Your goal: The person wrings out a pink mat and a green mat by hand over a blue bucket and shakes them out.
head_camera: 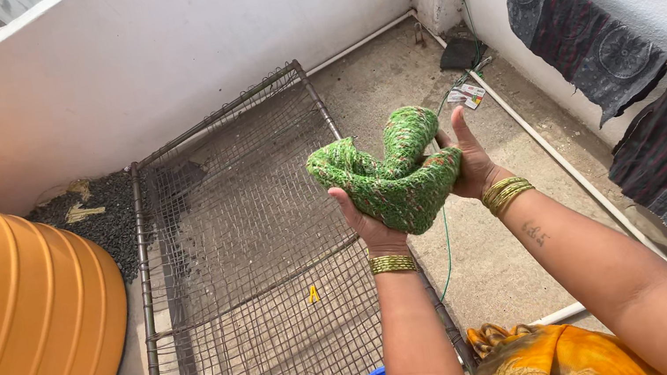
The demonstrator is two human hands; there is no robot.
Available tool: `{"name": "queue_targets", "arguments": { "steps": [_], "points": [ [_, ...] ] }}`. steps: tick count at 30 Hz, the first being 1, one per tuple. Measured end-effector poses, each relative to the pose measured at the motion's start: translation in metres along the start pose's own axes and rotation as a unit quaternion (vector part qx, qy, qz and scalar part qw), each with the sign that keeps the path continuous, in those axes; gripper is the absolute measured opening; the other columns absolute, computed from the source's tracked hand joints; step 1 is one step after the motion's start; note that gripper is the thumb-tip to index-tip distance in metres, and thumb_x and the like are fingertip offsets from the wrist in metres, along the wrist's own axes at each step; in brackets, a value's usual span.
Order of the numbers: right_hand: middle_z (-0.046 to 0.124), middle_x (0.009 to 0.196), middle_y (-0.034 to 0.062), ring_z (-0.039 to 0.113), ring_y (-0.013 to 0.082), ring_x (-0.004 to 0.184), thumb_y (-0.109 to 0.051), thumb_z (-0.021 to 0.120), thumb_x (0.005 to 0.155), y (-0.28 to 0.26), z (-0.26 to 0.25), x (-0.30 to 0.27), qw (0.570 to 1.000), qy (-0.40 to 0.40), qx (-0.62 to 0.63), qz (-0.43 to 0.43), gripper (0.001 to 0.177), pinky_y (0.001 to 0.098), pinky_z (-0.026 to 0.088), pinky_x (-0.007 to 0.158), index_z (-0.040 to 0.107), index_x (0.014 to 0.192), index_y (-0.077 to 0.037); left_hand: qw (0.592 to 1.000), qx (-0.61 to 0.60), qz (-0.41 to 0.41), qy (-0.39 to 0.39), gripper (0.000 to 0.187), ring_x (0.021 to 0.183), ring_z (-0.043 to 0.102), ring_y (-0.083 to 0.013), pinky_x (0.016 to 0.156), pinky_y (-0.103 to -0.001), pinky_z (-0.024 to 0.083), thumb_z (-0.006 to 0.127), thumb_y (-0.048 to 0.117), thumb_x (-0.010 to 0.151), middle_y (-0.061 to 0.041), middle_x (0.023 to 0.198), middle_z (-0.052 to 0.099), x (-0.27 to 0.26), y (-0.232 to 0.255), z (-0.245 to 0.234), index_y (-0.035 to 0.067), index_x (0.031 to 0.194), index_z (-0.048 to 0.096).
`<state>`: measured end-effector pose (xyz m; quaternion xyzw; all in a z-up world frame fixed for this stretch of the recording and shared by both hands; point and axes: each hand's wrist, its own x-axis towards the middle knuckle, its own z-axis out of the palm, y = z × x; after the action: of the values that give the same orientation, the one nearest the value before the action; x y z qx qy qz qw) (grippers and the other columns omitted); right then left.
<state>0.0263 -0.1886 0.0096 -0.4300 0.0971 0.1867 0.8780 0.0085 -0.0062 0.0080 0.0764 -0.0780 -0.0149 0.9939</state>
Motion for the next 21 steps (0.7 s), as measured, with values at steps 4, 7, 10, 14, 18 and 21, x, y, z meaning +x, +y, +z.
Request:
{"name": "queue_targets", "arguments": {
  "steps": [4,7,10,14,18,21],
  "points": [
    [0.05,0.15,0.015,0.056,0.0258,0.131,-0.05,0.067,0.087,-0.028,0.02,-0.006,0.985,-0.098,0.009,-0.14,0.094,0.0425,0.051,0.106,0.024,0.164,-0.018,0.93,0.309,-0.197,0.026,0.072,0.099,0.07,-0.0234,0.085,-0.04,0.061,0.079,0.049,0.085,-0.012,0.114,0.069,0.008,0.0,-0.012,0.003,0.136,0.057],
    [0.056,0.141,0.0116,0.061,0.0223,0.119,-0.016,0.069,0.086,-0.047,0.034,-0.016,0.978,-0.097,-0.062,-0.172,0.083,0.0399,0.053,0.099,0.032,0.161,-0.016,0.828,0.511,-0.228,-0.027,0.082,0.102,0.071,-0.0246,0.09,-0.04,0.06,0.088,0.045,0.075,-0.016,0.116,0.071,0.012,-0.008,-0.01,-0.006,0.132,0.06],
    [0.059,0.136,0.0108,0.062,0.0201,0.117,-0.002,0.064,0.088,-0.059,0.042,-0.028,0.967,-0.082,-0.079,-0.227,0.076,0.0378,0.054,0.099,0.039,0.159,-0.011,0.722,0.688,-0.062,-0.049,0.103,0.117,0.057,-0.0303,0.1,-0.045,0.052,0.094,0.049,0.067,-0.025,0.127,0.056,0.008,-0.026,0.0,-0.013,0.135,0.046],
    [0.061,0.138,0.0114,0.064,0.0189,0.118,0.0,0.062,0.092,-0.086,0.045,-0.047,0.95,-0.079,-0.077,-0.291,0.067,0.0353,0.055,0.101,0.043,0.156,-0.008,0.902,0.42,-0.098,0.013,0.117,0.136,0.045,-0.022,0.11,-0.045,0.045,0.067,0.081,0.065,-0.011,0.15,0.041,0.015,-0.017,0.002,0.017,0.153,0.023],
    [0.061,0.14,0.013,0.064,0.0209,0.119,0.003,0.063,0.094,-0.112,0.045,-0.056,0.941,-0.092,-0.028,-0.325,0.064,0.0387,0.055,0.104,0.045,0.155,-0.008,0.938,0.332,-0.101,-0.018,0.113,0.133,0.048,-0.0296,0.112,-0.049,0.044,0.058,0.086,0.073,-0.018,0.146,0.044,0.027,0.006,-0.037,0.004,0.145,0.03],
    [0.061,0.14,0.013,0.065,0.0239,0.124,0.005,0.065,0.089,-0.125,0.044,-0.062,0.938,-0.14,0.013,-0.317,0.064,0.0415,0.056,0.108,0.048,0.149,-0.009,0.966,0.057,-0.175,-0.181,0.116,0.13,0.05,-0.0372,0.114,-0.054,0.043,0.048,0.091,0.08,-0.026,0.143,0.048,0.034,0.025,-0.056,-0.009,0.138,0.037]
  ]
}}
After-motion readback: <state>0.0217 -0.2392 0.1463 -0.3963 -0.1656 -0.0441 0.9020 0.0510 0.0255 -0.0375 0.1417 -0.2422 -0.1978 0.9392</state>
